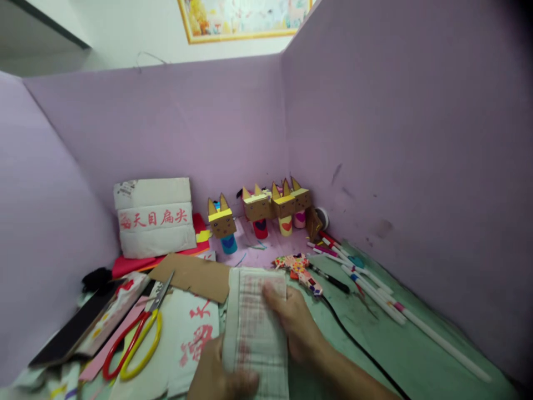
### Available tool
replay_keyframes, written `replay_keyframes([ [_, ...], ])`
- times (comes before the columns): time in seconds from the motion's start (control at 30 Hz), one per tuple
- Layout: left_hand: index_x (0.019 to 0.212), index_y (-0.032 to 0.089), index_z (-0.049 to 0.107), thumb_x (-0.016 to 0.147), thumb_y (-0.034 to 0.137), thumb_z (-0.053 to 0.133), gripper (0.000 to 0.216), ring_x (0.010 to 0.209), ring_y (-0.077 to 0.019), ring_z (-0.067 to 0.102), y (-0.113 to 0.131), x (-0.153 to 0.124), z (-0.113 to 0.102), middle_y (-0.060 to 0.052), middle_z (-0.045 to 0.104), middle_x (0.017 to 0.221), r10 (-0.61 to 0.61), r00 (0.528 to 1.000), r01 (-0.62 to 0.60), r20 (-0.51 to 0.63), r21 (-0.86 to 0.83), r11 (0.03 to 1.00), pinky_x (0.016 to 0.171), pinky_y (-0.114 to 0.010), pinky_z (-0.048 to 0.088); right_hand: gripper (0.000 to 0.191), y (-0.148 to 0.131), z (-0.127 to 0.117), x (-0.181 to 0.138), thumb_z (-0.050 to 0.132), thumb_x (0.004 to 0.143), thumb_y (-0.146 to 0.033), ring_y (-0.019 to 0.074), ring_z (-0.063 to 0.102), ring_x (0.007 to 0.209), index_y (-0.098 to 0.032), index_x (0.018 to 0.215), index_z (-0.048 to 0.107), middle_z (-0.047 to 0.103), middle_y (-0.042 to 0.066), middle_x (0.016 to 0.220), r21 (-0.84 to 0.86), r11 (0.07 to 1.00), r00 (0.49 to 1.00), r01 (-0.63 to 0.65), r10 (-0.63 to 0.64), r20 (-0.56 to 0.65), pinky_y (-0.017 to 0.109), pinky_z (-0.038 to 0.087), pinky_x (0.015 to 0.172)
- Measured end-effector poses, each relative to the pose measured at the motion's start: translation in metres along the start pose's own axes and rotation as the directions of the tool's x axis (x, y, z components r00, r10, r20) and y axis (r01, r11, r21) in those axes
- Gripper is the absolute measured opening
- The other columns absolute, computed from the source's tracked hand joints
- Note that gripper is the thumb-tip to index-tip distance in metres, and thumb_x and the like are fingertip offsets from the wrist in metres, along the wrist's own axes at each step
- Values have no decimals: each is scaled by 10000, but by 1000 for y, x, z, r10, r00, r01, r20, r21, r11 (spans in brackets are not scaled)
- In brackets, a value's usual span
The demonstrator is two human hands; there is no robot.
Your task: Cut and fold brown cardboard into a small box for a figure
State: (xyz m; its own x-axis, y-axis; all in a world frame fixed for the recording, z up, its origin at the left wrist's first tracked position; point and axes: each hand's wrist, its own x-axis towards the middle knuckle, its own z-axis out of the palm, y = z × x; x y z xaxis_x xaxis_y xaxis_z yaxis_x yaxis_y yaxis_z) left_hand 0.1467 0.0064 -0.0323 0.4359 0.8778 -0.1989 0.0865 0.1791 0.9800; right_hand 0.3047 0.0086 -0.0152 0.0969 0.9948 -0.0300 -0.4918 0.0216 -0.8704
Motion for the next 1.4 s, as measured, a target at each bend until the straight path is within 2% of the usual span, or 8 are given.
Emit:
replay_keyframes([
  [0.1, 884, 73, 701, 467, 323, 809, 498, 608, -230, 626, 5, -2, 4, -76, 689, 660, -36, 999, 37, 12, -154, 987, 576, -307, 485, 426, 0, -5, 6, 727, 634, -506, 142, 570, 547, -103, 765, 682, 650, 47, 637, -87, 986, 986, -139, 146, 75, 277, 485, 596],
  [0.2, 891, 77, 705, 433, 180, 782, 475, 584, -232, 633, 12, -1, -1, -70, 699, 669, -108, 994, 104, -7, -207, 973, 573, -322, 497, 345, 2, -10, 5, 674, 734, -430, 67, 432, 399, -92, 667, 661, 584, 14, 527, -211, 938, 952, -276, 297, 75, 183, 392, 407],
  [0.37, 922, 72, 700, 443, 150, 772, 491, 653, -242, 653, 15, -1, -15, -98, 720, 759, -126, 990, 138, 63, -243, 960, 587, -300, 497, 345, -4, -7, 2, 427, 913, -358, 134, 619, 589, -92, 1029, 615, 685, 106, 827, -85, 839, 813, -538, 543, 208, 191, 478, 409],
  [0.67, 970, 120, 691, 465, 156, 825, 524, 674, -273, 682, 13, 4, -27, -108, 730, 829, -262, 951, 299, 164, -281, 912, 576, -312, 534, 461, -17, -16, 6, 228, 972, -374, 186, 652, 892, -92, 1228, 488, 613, 162, 1129, 144, 759, 638, -635, 410, 652, 334, 545, 736],
  [0.9, 973, 125, 686, 409, 191, 863, 596, 659, -292, 687, 17, 5, -21, -103, 736, 816, -363, 931, 362, 30, -175, 915, 535, -304, 541, 372, -25, -23, 5, 382, 917, -351, 236, 621, 996, -91, 1114, 561, 642, 148, 1032, 184, 749, 620, -636, 355, 699, 526, 357, 978],
  [1.03, 954, 118, 685, 404, 206, 860, 583, 680, -315, 685, 20, 4, -16, -107, 735, 802, -328, 944, 322, -34, -110, 940, 549, -335, 544, 323, -9, -28, 9, 541, 847, -279, 217, 637, 946, -102, 1116, 566, 659, 122, 1002, 204, 735, 636, -647, 371, 677, 408, 513, 813],
  [1.17, 922, 101, 680, 444, 185, 830, 508, 697, -322, 682, 25, 2, -13, -113, 732, 805, -256, 963, 253, -89, -48, 966, 602, -379, 542, 451, 10, -26, 10, 539, 847, -440, 227, 660, 873, -122, 1168, 534, 664, 124, 1022, 223, 723, 665, -654, 407, 626, 347, 564, 609],
  [1.4, 910, 84, 661, 474, 143, 744, 447, 722, -254, 654, 27, 2, -13, -69, 721, 762, -92, 990, 96, -103, 42, 994, 686, -333, 507, 435, 13, -14, 0, 393, 933, -413, 186, 683, 804, -102, 1214, 508, 676, 140, 1008, 229, 727, 747, -647, 545, 380, 314, 576, 644],
])
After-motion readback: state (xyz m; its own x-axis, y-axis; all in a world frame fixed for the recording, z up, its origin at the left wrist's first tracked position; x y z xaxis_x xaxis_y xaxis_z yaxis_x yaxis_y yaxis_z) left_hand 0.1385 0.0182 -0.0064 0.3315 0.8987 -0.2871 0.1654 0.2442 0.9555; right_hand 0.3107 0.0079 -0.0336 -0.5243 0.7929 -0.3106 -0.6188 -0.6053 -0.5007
